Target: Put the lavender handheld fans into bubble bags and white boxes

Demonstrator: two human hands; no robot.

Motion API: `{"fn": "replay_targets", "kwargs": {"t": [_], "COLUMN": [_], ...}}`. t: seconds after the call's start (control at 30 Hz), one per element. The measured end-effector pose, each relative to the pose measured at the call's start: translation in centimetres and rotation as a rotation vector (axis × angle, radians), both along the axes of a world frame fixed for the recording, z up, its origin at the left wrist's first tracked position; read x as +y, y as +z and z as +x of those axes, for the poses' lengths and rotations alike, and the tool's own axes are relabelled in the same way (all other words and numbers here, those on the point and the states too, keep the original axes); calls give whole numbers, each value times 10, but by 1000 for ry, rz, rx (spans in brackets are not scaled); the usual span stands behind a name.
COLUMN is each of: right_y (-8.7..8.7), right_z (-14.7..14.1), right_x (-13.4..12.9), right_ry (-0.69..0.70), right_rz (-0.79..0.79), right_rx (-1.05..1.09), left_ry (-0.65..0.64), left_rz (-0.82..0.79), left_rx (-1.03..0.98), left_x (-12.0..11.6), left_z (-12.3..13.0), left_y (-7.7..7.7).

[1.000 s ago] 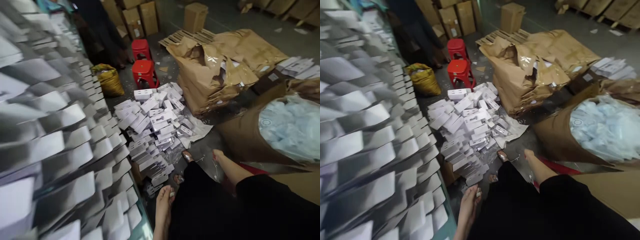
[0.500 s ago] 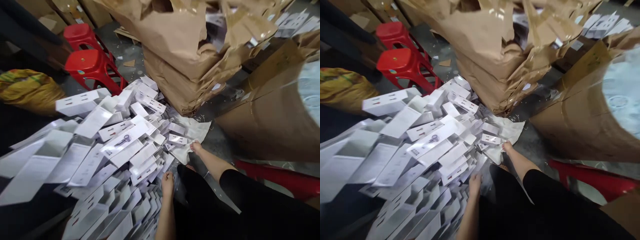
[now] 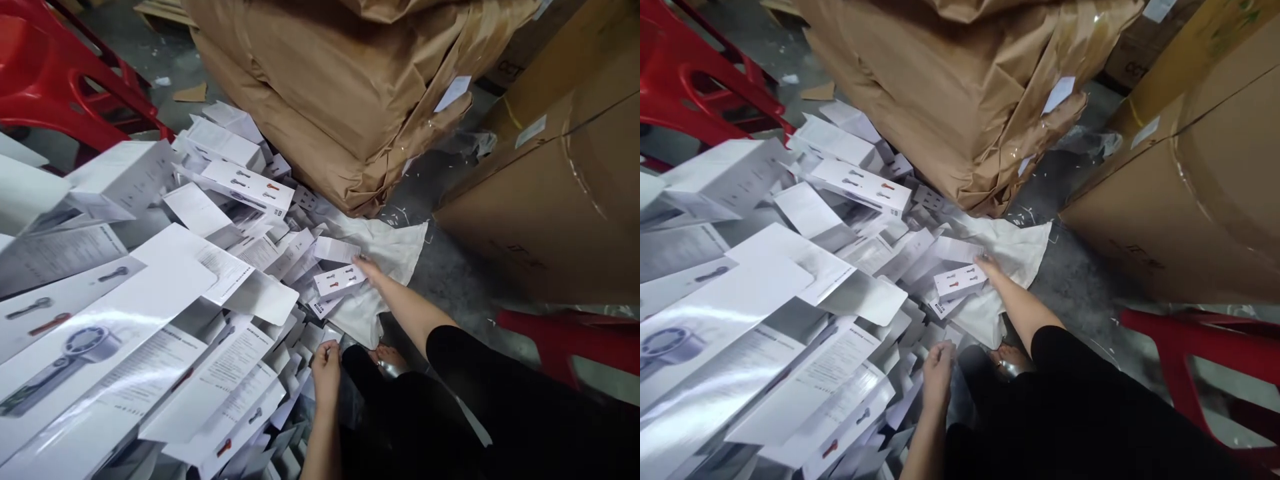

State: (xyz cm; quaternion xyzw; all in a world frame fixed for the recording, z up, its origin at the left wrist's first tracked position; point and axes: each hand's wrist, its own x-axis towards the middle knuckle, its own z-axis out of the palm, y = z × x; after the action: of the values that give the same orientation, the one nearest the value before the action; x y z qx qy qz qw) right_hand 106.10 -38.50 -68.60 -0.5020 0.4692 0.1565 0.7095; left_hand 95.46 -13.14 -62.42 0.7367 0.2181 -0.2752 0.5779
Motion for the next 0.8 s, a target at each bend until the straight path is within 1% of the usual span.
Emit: {"fn": "replay_targets", "kwargs": {"t": [0.1, 0.17, 0.23, 0.3, 0.33, 0.4, 0.47, 0.5, 0.53, 0.57, 0.63, 0.67, 0.7, 0.73, 0.77, 0.8], "right_y": [2, 7, 16, 31, 40, 59, 74, 78, 81, 82, 81, 81, 80, 81, 84, 89], "right_z": [12, 12, 5, -14, -27, -61, -98, -116, -131, -144, -161, -164, -166, -166, -165, -164], "right_x": [-12, -21, -32, -48, -58, -82, -106, -117, -126, -134, -143, -145, -146, -146, -146, -145], "right_ry": [58, 116, 160, 176, 183, 214, 354, 414, 465, 512, 588, 620, 645, 664, 680, 693], "right_rz": [60, 83, 61, 7, -48, -246, -717, -888, -1023, -1110, -1191, -1208, -1216, -1217, -1212, -1200], "right_rx": [10, 5, -11, -37, -55, -88, -108, -55, 0, 67, 191, 243, 291, 337, 379, 416], "left_ry": [-28, -43, -90, -193, -266, -440, -617, -693, -756, -802, -845, -848, -842, -823, -784, -717], "left_rz": [-4, 1, 60, 167, 222, 363, 566, 681, 785, 860, 929, 932, 916, 882, 831, 757], "left_rx": [5, 7, -8, -65, -123, -291, -438, -465, -456, -430, -394, -397, -405, -405, -390, -355], "left_x": [1, 3, 4, 0, -5, -20, -38, -47, -55, -62, -71, -73, -75, -75, -74, -72], "left_z": [-4, -5, -3, 4, 10, 27, 49, 61, 72, 81, 91, 93, 91, 87, 81, 73], "left_y": [1, 2, 1, -2, -4, -13, -26, -33, -40, -47, -53, -52, -47, -39, -27, -13]}}
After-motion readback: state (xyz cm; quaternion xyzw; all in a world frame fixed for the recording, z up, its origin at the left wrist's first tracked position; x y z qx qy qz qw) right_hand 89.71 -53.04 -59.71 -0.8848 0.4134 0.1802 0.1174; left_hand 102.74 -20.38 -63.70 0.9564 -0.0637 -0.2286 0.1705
